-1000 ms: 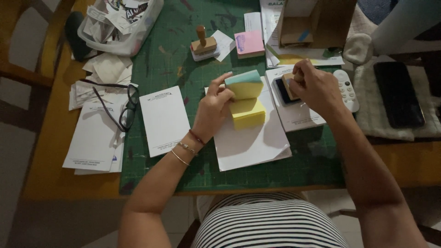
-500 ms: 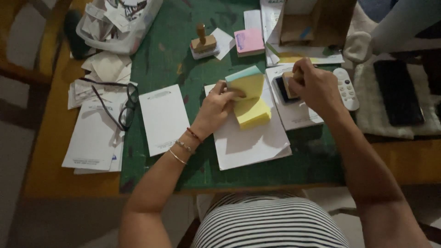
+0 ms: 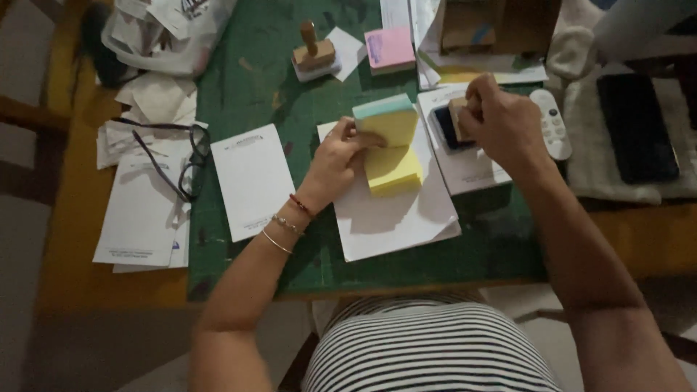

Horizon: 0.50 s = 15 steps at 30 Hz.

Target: Using a rubber stamp and ink pad to mark individual pages in a small notepad or stack of cards.

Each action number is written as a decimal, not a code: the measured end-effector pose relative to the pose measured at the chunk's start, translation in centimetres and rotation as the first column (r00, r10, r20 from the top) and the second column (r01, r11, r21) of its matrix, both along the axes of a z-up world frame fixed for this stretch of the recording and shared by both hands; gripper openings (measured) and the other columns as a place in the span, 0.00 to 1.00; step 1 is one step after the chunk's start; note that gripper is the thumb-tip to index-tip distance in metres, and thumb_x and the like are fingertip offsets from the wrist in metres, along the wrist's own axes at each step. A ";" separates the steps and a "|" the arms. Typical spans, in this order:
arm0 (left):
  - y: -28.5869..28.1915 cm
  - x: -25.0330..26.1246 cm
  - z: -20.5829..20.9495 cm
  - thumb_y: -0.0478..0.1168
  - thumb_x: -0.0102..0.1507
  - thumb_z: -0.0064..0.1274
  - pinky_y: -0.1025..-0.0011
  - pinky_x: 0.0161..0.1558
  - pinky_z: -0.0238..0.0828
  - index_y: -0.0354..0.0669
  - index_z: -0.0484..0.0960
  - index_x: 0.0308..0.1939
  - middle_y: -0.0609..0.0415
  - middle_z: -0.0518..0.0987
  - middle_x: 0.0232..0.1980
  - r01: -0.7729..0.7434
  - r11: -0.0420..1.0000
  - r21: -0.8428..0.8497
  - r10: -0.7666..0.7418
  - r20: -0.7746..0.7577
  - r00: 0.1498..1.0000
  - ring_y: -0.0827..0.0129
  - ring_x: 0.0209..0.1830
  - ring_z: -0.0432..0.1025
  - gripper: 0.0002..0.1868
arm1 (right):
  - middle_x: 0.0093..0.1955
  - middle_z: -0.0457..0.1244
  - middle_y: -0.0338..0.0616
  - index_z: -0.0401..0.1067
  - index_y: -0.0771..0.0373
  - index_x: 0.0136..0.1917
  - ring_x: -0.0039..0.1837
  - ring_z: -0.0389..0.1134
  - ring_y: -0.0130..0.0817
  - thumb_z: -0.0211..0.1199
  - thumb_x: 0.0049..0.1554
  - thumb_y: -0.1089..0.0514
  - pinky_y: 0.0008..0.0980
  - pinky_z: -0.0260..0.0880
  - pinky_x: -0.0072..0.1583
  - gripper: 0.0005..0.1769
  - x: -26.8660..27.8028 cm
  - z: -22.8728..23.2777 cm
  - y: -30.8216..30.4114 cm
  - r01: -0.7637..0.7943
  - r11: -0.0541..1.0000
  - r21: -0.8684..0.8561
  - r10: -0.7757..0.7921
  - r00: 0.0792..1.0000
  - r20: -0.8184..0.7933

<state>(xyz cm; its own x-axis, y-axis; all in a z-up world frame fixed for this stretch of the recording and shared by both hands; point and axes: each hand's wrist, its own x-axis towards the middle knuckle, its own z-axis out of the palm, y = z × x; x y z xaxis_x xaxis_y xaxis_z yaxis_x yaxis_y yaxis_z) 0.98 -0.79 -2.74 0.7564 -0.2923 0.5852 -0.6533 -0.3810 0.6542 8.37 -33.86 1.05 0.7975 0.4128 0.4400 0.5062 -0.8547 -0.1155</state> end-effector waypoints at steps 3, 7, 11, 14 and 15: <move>-0.4 -0.7 0.8 0.27 0.71 0.48 0.46 0.59 0.79 0.54 0.89 0.55 0.45 0.73 0.56 -0.021 1.000 -0.004 0.021 -0.037 0.999 0.36 0.53 0.79 0.19 | 0.33 0.68 0.46 0.65 0.49 0.63 0.40 0.75 0.58 0.72 0.67 0.48 0.55 0.74 0.45 0.19 -0.5 0.4 0.4 0.006 1.000 0.022 -0.006 1.000 -0.006; -0.2 -0.7 0.6 0.27 0.72 0.47 0.50 0.61 0.78 0.57 0.90 0.55 0.47 0.73 0.56 -0.027 1.000 0.015 0.029 -0.091 0.995 0.38 0.55 0.79 0.21 | 0.34 0.69 0.44 0.66 0.49 0.63 0.39 0.75 0.56 0.72 0.67 0.49 0.54 0.74 0.44 0.18 -0.6 0.7 0.0 -0.006 1.000 0.026 0.006 1.000 0.001; 0.0 -0.5 0.8 0.25 0.69 0.48 0.60 0.66 0.79 0.45 0.85 0.60 0.45 0.68 0.61 0.011 0.994 0.107 0.013 -0.213 0.977 0.52 0.64 0.70 0.19 | 0.42 0.65 0.43 0.65 0.59 0.61 0.36 0.65 0.35 0.68 0.73 0.56 0.36 0.66 0.36 0.13 -1.3 2.4 0.9 -0.060 0.998 -0.003 0.059 0.994 -0.096; 0.0 -0.8 0.7 0.26 0.68 0.53 0.59 0.67 0.78 0.46 0.85 0.60 0.46 0.68 0.63 0.016 0.991 0.135 0.014 -0.215 0.977 0.51 0.65 0.69 0.19 | 0.45 0.68 0.46 0.65 0.59 0.62 0.39 0.69 0.36 0.65 0.74 0.55 0.35 0.69 0.37 0.11 -1.7 2.5 1.4 -0.088 0.996 0.012 0.088 0.985 -0.149; 0.0 -0.6 0.7 0.27 0.66 0.56 0.58 0.69 0.77 0.49 0.85 0.60 0.45 0.69 0.64 0.009 0.988 0.155 0.027 -0.226 0.974 0.49 0.67 0.69 0.20 | 0.46 0.69 0.48 0.65 0.58 0.61 0.40 0.71 0.38 0.65 0.74 0.55 0.36 0.69 0.36 0.11 -1.6 2.6 1.5 -0.083 0.996 0.037 0.087 0.984 -0.156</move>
<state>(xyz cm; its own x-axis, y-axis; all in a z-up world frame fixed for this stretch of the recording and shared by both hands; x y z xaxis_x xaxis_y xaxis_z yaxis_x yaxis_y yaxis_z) 0.40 -0.81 -2.00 0.8669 -0.3583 0.3466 -0.4910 -0.4941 0.7175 6.74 -32.33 3.70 0.8204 0.4705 0.3249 0.5502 -0.8042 -0.2249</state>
